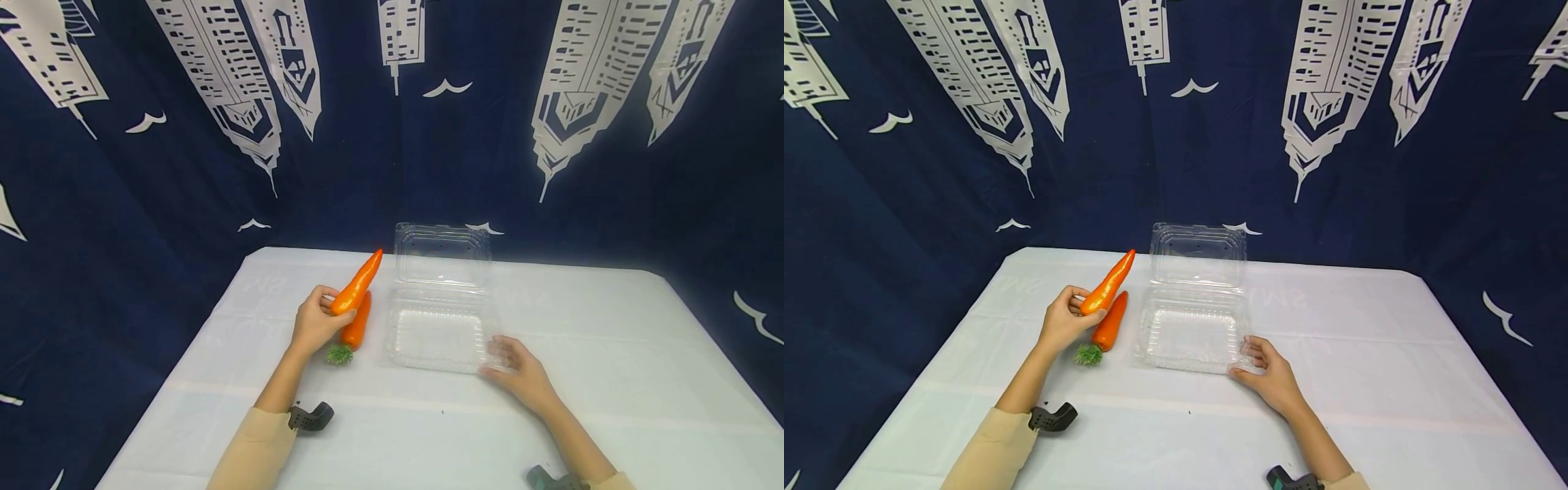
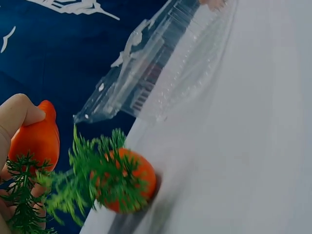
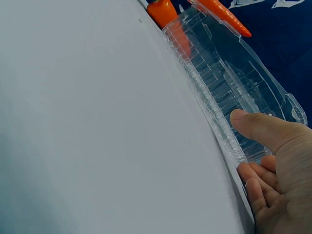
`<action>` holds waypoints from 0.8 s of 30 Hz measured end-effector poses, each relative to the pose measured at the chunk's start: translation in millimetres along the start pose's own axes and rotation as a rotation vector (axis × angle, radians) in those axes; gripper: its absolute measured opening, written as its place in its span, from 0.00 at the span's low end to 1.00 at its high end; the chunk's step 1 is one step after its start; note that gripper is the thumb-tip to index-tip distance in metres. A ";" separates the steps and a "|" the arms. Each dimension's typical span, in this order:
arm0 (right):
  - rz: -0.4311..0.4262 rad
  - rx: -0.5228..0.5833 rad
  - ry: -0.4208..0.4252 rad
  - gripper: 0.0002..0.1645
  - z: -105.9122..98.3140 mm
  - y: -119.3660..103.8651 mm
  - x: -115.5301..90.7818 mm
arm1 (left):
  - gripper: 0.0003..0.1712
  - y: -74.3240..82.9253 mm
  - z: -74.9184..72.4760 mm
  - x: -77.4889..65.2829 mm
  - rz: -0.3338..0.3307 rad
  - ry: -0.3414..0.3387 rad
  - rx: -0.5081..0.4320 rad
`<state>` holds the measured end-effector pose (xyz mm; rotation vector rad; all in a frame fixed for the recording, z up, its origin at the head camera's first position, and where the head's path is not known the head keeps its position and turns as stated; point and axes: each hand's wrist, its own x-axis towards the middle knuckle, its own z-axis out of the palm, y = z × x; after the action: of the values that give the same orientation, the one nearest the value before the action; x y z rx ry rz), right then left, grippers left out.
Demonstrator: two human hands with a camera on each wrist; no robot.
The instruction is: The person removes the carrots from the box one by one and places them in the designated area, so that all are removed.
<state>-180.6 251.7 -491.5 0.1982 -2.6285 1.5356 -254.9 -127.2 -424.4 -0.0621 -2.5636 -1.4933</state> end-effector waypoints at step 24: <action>0.031 -0.016 -0.016 0.42 0.0 -0.7 -0.8 | 0.27 -47.5 -20.6 -14.3 -0.113 0.091 0.124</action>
<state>-179.7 251.4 -491.1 0.1707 -2.6671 1.5286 -244.0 -167.9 -457.7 0.1655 -2.6178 -1.3367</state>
